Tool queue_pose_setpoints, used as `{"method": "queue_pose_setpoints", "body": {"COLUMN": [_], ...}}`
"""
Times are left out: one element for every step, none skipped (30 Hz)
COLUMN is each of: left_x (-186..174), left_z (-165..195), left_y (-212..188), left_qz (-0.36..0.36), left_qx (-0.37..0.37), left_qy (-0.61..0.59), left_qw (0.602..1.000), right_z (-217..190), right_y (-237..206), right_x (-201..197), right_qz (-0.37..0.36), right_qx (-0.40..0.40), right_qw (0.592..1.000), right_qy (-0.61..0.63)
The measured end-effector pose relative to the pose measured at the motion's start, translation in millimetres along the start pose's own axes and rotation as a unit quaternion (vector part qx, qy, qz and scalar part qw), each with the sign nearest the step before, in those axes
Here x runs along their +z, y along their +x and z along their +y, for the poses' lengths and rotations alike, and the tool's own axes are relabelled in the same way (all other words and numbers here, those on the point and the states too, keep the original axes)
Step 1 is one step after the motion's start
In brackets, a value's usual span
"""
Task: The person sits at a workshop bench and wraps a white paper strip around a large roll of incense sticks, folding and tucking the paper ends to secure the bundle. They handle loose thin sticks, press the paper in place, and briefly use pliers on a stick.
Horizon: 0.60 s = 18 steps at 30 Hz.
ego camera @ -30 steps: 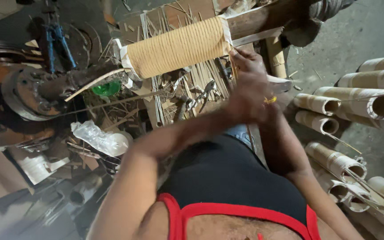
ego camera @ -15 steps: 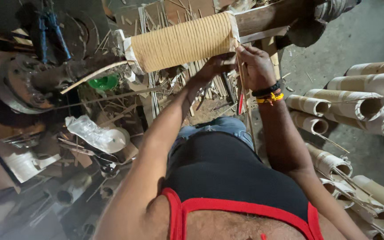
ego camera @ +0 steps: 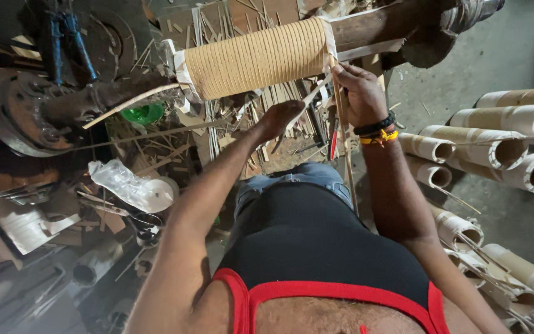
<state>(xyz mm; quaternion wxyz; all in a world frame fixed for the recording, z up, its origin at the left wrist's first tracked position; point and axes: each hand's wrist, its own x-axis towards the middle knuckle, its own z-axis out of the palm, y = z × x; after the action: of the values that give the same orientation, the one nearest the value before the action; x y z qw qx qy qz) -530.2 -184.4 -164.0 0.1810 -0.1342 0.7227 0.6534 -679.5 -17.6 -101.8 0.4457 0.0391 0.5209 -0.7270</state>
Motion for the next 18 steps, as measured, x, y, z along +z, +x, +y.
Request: {"method": "queue_pose_setpoints", "body": {"left_x": [3.5,6.4,10.2,13.7,18.1,22.0,25.6,28.1,30.8,31.8,32.1,31.3,29.1,25.7,22.1,18.0,14.6,11.2], "left_z": [-4.7,-8.2,-11.9,-16.8,-22.2,-25.2,-27.2,-27.8,-27.3,-25.2,-21.2,-16.1,-9.8,-2.8,4.5,11.4,16.8,20.8], "left_y": [-2.6,-7.9,-13.6,-21.0,-29.3,-38.5,-48.4,-55.6,-62.2,-64.9,-63.2,-58.1,-48.1,-35.3,-19.2,-2.3,12.8,27.1], "left_qz": [0.033,0.065,0.098,0.085,0.098,0.115,0.163,0.218,0.273,0.311,0.328,0.332,0.325,0.319,0.293,0.267,0.200,0.128], "left_qx": [0.026,0.051,0.076,0.018,-0.016,-0.037,-0.015,0.026,0.074,0.120,0.162,0.198,0.209,0.221,0.226,0.228,0.215,0.199], "left_qy": [0.077,0.153,0.228,0.272,0.327,0.372,0.413,0.443,0.459,0.444,0.401,0.334,0.330,0.327,0.257,0.185,0.044,-0.098], "left_qw": [0.996,0.985,0.966,0.958,0.940,0.920,0.896,0.869,0.842,0.832,0.840,0.859,0.861,0.862,0.893,0.918,0.955,0.967], "right_z": [-0.4,-0.3,0.1,1.0,1.8,3.0,3.9,4.7,5.2,5.7,5.5,5.3,5.0,4.5,4.0,3.4,2.9,2.5], "right_y": [-0.1,0.2,0.7,1.6,2.3,3.3,4.1,5.1,5.6,5.9,6.1,6.0,5.8,5.5,5.1,5.0,4.4,4.5], "right_x": [-0.2,-0.7,-1.5,-2.5,-3.9,-5.3,-6.9,-8.4,-10.0,-11.1,-12.2,-13.0,-13.3,-13.3,-12.9,-12.2,-11.2,-9.8], "right_qz": [0.003,0.007,0.008,0.008,0.009,0.011,0.011,0.013,0.015,0.016,0.016,0.018,0.019,0.018,0.012,0.006,-0.002,0.001], "right_qx": [0.003,0.006,0.006,0.006,0.006,0.011,0.014,0.015,0.013,0.012,0.008,0.007,0.008,0.010,0.008,0.008,0.009,0.011], "right_qw": [1.000,1.000,1.000,1.000,1.000,1.000,1.000,1.000,1.000,1.000,1.000,1.000,1.000,1.000,1.000,1.000,1.000,1.000], "right_qy": [0.001,0.002,0.011,0.020,0.028,0.018,0.009,0.001,-0.001,-0.001,-0.002,0.000,0.001,0.002,-0.002,-0.006,-0.009,-0.010]}}
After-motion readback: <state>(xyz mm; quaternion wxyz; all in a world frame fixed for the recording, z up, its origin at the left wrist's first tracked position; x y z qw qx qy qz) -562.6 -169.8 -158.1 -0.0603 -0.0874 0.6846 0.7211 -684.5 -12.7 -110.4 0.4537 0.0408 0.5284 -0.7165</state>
